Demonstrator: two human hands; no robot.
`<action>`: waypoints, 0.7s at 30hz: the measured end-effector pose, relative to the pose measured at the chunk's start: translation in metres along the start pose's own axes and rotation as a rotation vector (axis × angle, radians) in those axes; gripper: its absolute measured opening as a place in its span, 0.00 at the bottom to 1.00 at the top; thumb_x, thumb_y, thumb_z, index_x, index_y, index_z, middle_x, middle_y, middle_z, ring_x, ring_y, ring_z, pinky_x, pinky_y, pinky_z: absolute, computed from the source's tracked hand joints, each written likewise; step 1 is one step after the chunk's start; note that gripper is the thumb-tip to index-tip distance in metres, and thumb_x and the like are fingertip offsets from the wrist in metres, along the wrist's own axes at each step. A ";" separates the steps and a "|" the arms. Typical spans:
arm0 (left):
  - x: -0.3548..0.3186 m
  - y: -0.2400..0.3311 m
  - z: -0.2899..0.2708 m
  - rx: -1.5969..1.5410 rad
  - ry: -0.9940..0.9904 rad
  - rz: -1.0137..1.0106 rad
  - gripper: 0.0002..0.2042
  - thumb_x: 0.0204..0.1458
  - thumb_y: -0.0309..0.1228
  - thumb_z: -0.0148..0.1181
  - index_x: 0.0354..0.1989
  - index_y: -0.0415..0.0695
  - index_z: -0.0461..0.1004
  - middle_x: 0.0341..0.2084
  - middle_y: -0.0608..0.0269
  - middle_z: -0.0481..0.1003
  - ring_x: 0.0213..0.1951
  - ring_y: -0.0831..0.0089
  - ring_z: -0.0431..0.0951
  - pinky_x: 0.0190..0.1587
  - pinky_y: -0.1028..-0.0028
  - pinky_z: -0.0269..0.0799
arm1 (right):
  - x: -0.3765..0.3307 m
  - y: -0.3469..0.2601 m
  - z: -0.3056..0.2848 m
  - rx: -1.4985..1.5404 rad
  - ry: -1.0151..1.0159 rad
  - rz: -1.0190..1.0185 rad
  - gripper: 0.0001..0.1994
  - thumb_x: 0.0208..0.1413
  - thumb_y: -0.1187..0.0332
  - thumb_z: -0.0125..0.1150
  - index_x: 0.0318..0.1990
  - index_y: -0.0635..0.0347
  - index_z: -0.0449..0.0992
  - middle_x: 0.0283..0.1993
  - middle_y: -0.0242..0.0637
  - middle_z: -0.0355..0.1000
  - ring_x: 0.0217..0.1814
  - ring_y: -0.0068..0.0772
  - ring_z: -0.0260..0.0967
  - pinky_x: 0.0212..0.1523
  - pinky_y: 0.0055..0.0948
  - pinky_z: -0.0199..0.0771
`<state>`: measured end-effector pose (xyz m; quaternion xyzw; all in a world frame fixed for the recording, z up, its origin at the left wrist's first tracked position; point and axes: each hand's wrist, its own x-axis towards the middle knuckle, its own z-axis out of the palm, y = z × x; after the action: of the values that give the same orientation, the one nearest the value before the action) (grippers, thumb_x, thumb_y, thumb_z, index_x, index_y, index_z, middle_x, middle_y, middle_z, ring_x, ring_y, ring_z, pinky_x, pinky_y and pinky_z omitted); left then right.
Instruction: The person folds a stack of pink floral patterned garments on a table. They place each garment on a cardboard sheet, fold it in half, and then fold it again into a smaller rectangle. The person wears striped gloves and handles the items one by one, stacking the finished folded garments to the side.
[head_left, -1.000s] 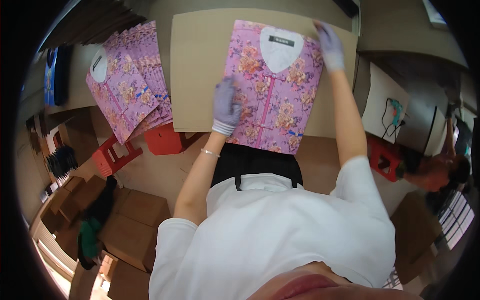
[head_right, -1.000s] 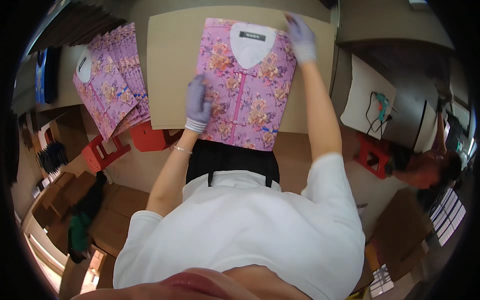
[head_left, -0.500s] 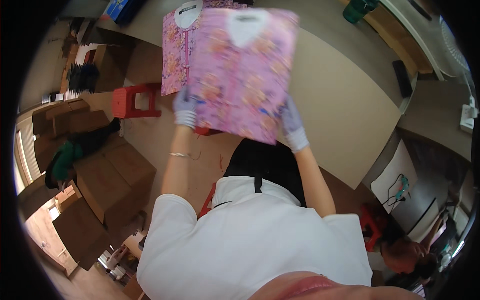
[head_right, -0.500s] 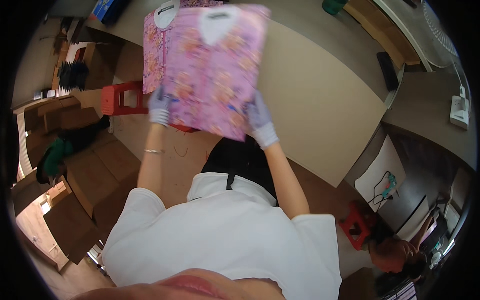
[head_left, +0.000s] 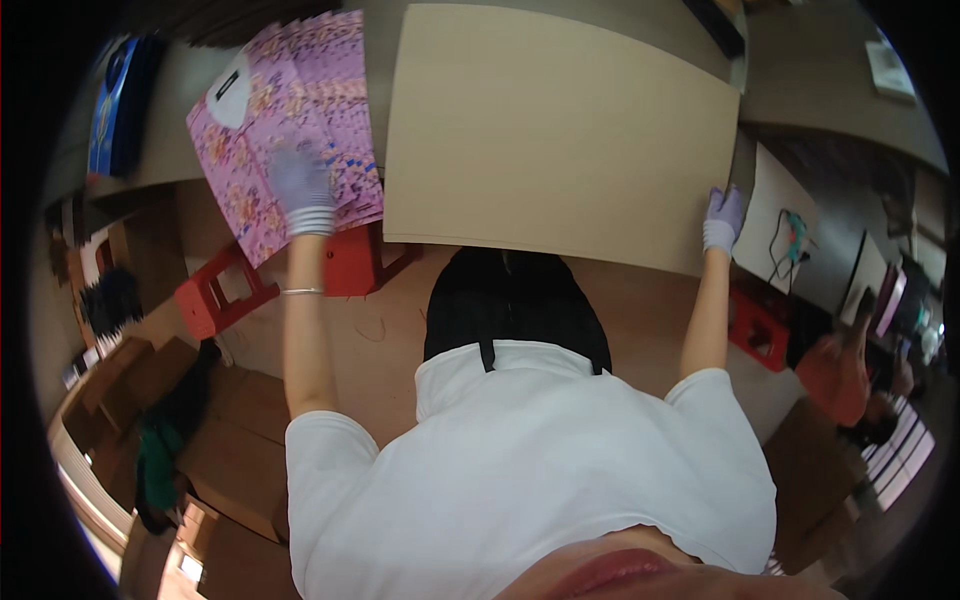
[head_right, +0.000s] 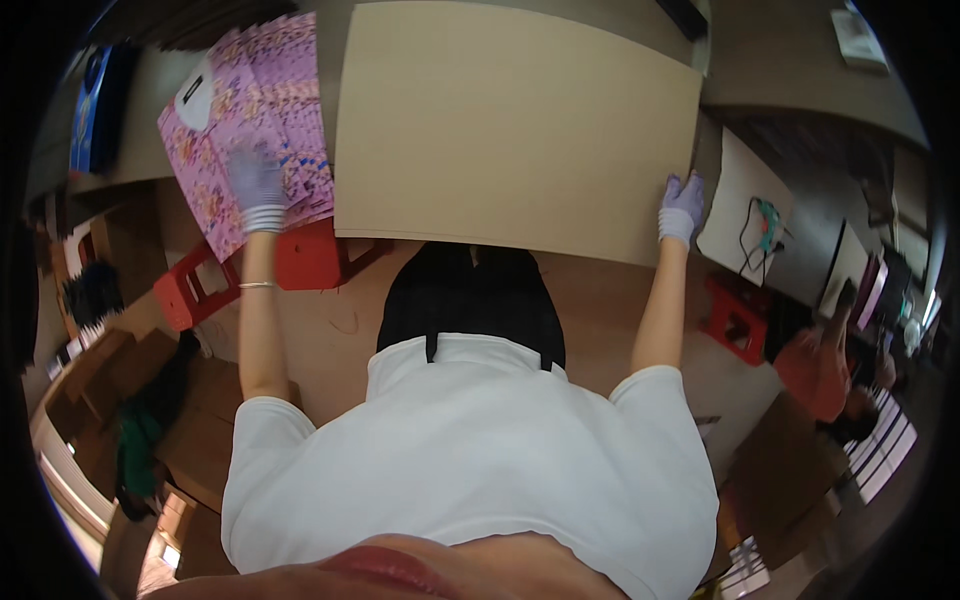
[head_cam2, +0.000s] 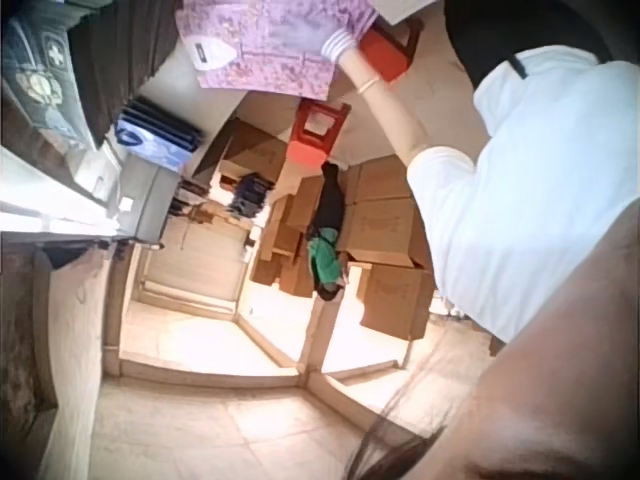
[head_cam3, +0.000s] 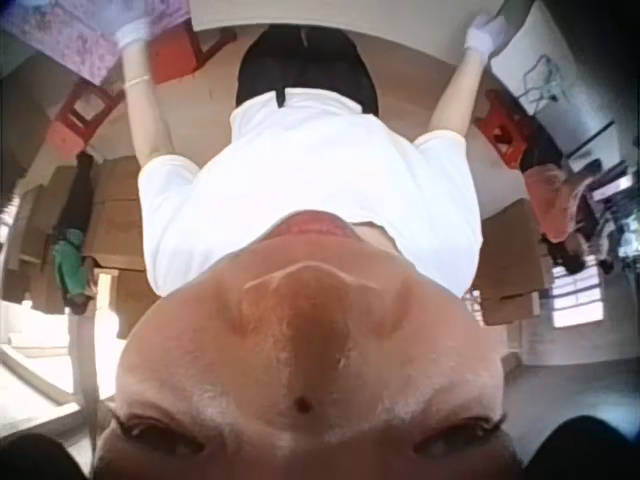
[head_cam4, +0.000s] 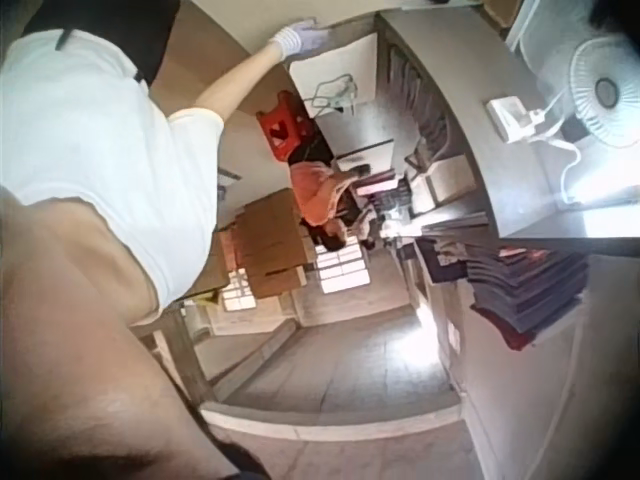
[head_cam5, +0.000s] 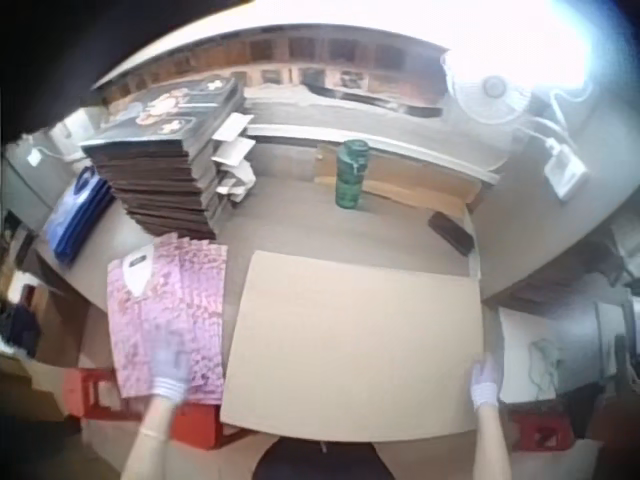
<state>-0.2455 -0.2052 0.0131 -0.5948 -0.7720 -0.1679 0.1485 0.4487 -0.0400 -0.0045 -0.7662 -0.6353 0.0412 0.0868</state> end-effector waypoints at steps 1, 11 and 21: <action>0.009 0.081 -0.008 0.016 -0.284 0.064 0.23 0.49 0.35 0.59 0.51 0.33 0.74 0.63 0.43 0.62 0.64 0.42 0.60 0.67 0.50 0.53 | 0.006 0.023 0.000 -0.087 -0.113 0.135 0.28 0.62 0.49 0.52 0.60 0.64 0.68 0.59 0.54 0.70 0.62 0.56 0.67 0.63 0.46 0.65; -0.001 0.222 -0.017 -0.049 -0.578 0.239 0.27 0.49 0.43 0.64 0.56 0.40 0.74 0.71 0.53 0.52 0.71 0.43 0.47 0.69 0.41 0.42 | -0.039 -0.033 -0.093 0.247 0.170 -0.107 0.22 0.58 0.61 0.62 0.56 0.60 0.71 0.58 0.45 0.71 0.61 0.42 0.69 0.63 0.48 0.66; 0.059 0.114 -0.018 -1.020 -0.310 -0.815 0.18 0.54 0.30 0.66 0.51 0.33 0.75 0.42 0.57 0.79 0.41 0.73 0.79 0.42 0.76 0.76 | -0.020 0.064 -0.143 0.881 -0.019 0.246 0.16 0.60 0.68 0.63 0.53 0.67 0.74 0.45 0.35 0.76 0.46 0.21 0.71 0.50 0.22 0.71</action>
<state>-0.1493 -0.1353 0.0638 -0.2687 -0.7713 -0.4667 -0.3391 0.5313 -0.0820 0.1231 -0.7257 -0.4622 0.3246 0.3929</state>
